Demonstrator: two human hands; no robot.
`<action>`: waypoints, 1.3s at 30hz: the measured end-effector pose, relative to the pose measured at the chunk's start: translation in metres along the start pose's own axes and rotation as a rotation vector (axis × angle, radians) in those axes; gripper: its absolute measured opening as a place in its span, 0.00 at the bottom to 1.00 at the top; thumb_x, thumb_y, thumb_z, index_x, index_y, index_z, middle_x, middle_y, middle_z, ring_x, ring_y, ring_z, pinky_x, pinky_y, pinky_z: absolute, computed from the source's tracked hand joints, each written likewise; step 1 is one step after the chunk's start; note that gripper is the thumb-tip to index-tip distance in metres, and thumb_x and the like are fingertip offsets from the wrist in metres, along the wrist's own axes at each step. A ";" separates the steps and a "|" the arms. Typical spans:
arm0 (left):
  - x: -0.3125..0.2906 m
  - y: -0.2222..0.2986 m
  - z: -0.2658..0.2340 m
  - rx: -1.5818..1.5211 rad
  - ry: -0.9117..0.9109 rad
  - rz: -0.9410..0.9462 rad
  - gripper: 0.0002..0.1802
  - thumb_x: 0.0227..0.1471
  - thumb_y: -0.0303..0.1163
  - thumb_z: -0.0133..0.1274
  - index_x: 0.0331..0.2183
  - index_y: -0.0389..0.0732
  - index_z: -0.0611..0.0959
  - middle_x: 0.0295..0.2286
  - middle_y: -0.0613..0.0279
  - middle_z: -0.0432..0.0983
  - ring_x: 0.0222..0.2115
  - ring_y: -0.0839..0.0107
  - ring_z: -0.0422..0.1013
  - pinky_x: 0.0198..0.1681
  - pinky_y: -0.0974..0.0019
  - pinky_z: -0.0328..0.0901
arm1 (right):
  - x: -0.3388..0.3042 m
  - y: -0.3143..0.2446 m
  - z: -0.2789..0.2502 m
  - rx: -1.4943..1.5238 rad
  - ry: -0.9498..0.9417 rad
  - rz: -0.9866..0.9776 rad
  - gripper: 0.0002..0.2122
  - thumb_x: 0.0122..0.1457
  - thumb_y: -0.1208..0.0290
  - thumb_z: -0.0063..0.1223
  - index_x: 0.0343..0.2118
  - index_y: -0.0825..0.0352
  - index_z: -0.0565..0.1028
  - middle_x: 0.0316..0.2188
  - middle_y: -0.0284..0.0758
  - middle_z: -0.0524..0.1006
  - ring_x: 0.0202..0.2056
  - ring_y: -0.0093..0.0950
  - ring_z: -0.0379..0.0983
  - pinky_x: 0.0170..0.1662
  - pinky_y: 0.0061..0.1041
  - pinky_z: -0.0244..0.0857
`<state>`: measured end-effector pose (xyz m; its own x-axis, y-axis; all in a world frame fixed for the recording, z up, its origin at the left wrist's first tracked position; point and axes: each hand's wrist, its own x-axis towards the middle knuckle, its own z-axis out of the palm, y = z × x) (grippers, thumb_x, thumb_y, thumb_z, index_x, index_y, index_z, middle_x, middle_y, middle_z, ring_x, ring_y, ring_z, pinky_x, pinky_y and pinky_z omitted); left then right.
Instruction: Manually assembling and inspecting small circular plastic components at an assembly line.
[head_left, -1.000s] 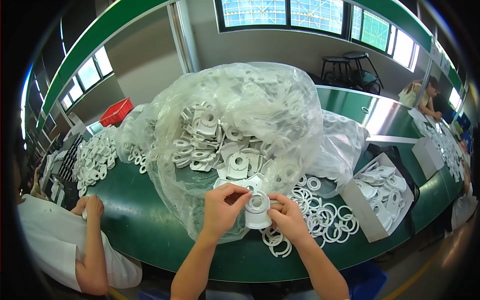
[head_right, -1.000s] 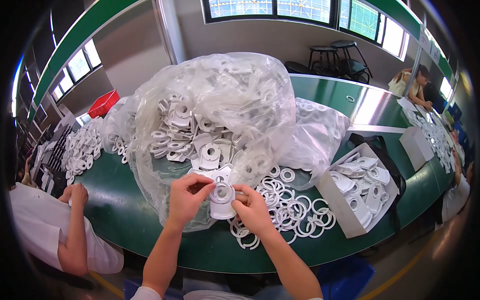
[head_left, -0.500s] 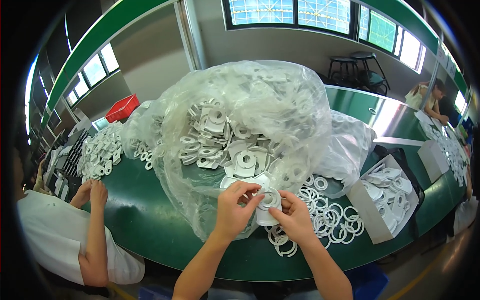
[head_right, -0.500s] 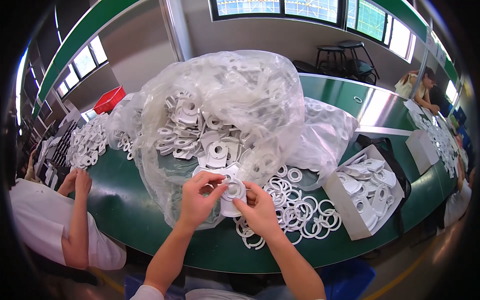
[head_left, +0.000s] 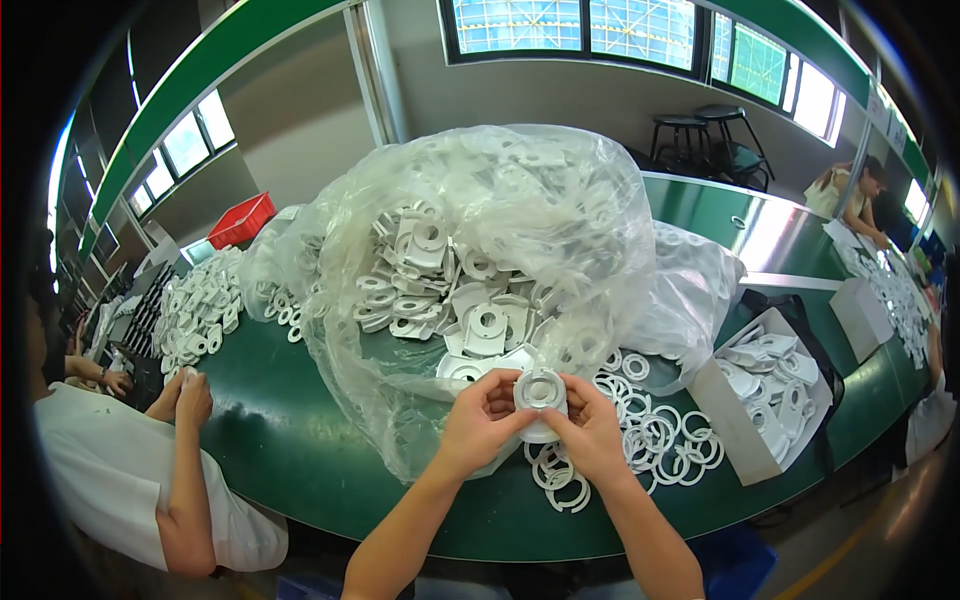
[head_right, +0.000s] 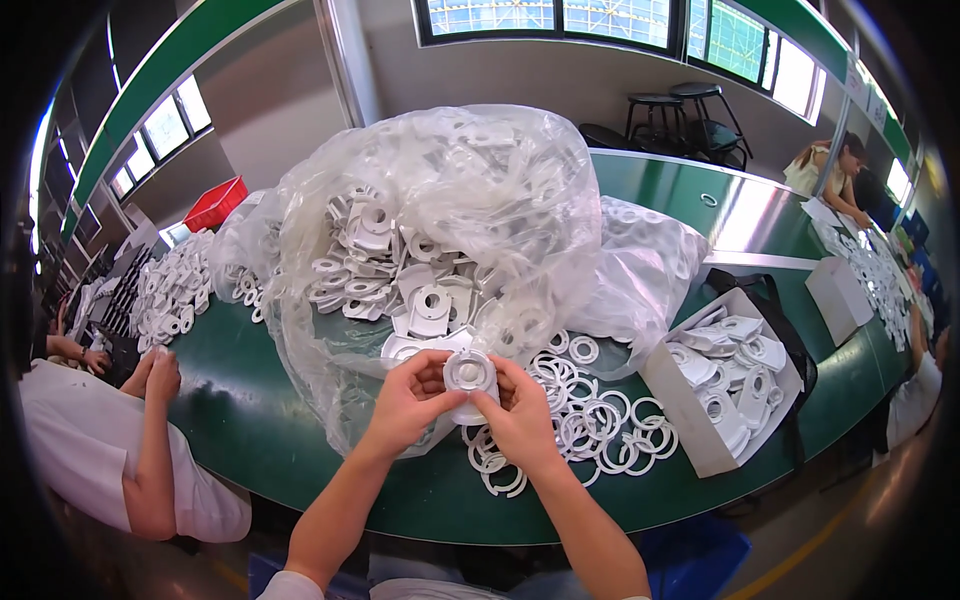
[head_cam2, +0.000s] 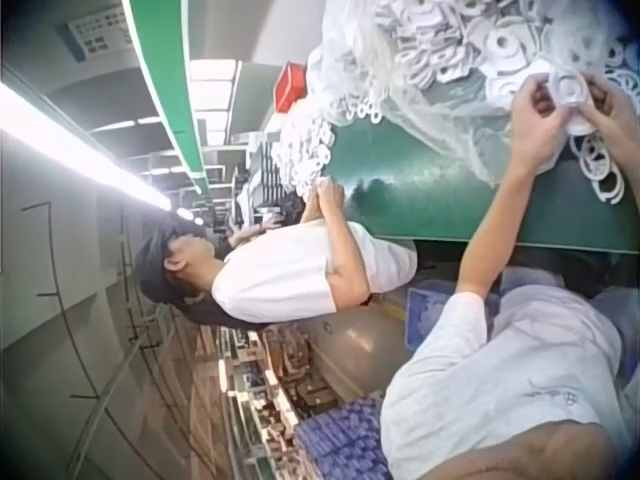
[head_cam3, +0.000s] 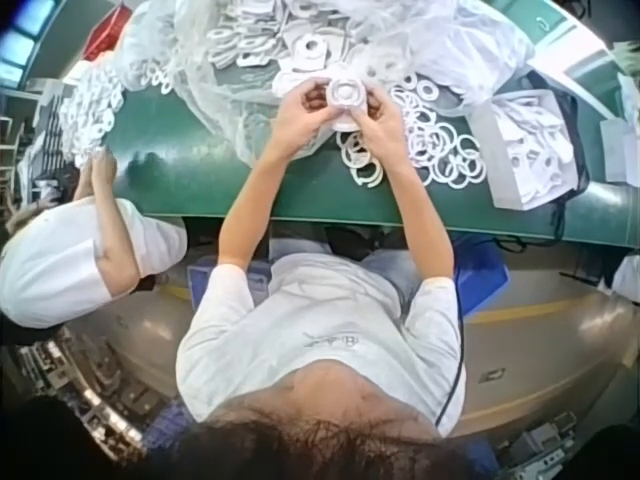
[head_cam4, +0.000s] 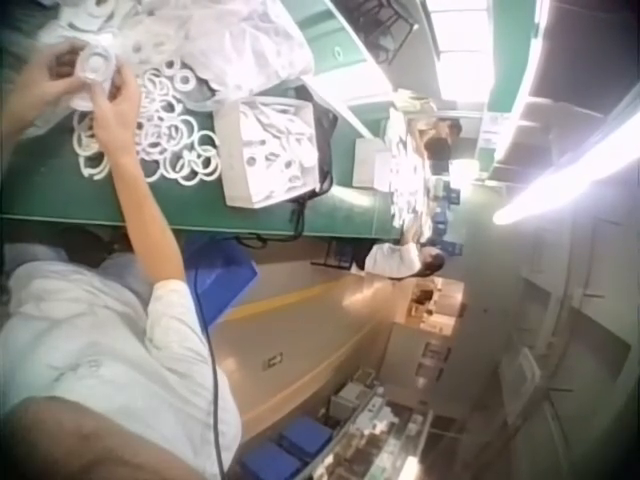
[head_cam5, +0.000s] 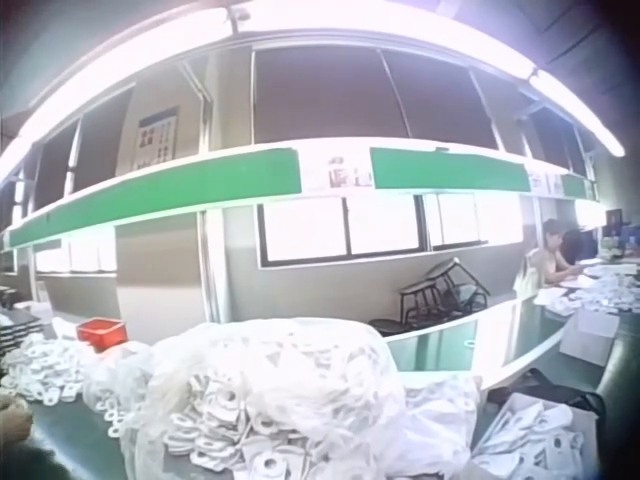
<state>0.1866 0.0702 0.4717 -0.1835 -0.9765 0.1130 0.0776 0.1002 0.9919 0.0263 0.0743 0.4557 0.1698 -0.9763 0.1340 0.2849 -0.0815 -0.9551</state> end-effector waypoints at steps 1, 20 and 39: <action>0.000 -0.001 0.000 0.000 0.001 -0.001 0.22 0.44 0.21 0.59 0.43 0.33 0.73 0.34 0.60 0.75 0.35 0.76 0.72 0.40 0.73 0.67 | -0.001 -0.002 0.000 -0.051 -0.002 -0.018 0.18 0.53 0.83 0.51 0.48 0.75 0.66 0.42 0.40 0.75 0.42 0.23 0.72 0.45 0.21 0.66; 0.000 -0.005 0.001 -0.140 0.008 -0.131 0.19 0.48 0.19 0.54 0.44 0.31 0.73 0.36 0.57 0.76 0.35 0.74 0.74 0.38 0.72 0.69 | 0.002 -0.001 -0.009 -0.083 -0.027 0.008 0.19 0.51 0.83 0.51 0.48 0.75 0.66 0.40 0.40 0.75 0.40 0.23 0.73 0.44 0.20 0.67; -0.002 -0.007 0.007 -0.077 0.074 -0.029 0.11 0.53 0.26 0.52 0.39 0.30 0.78 0.30 0.59 0.77 0.29 0.74 0.74 0.33 0.71 0.71 | -0.001 -0.001 -0.002 -0.112 -0.007 -0.037 0.12 0.57 0.79 0.49 0.44 0.72 0.70 0.36 0.33 0.74 0.38 0.19 0.70 0.42 0.18 0.63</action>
<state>0.1801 0.0727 0.4653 -0.1138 -0.9905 0.0769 0.1485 0.0595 0.9871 0.0236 0.0752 0.4561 0.1679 -0.9709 0.1707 0.1841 -0.1393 -0.9730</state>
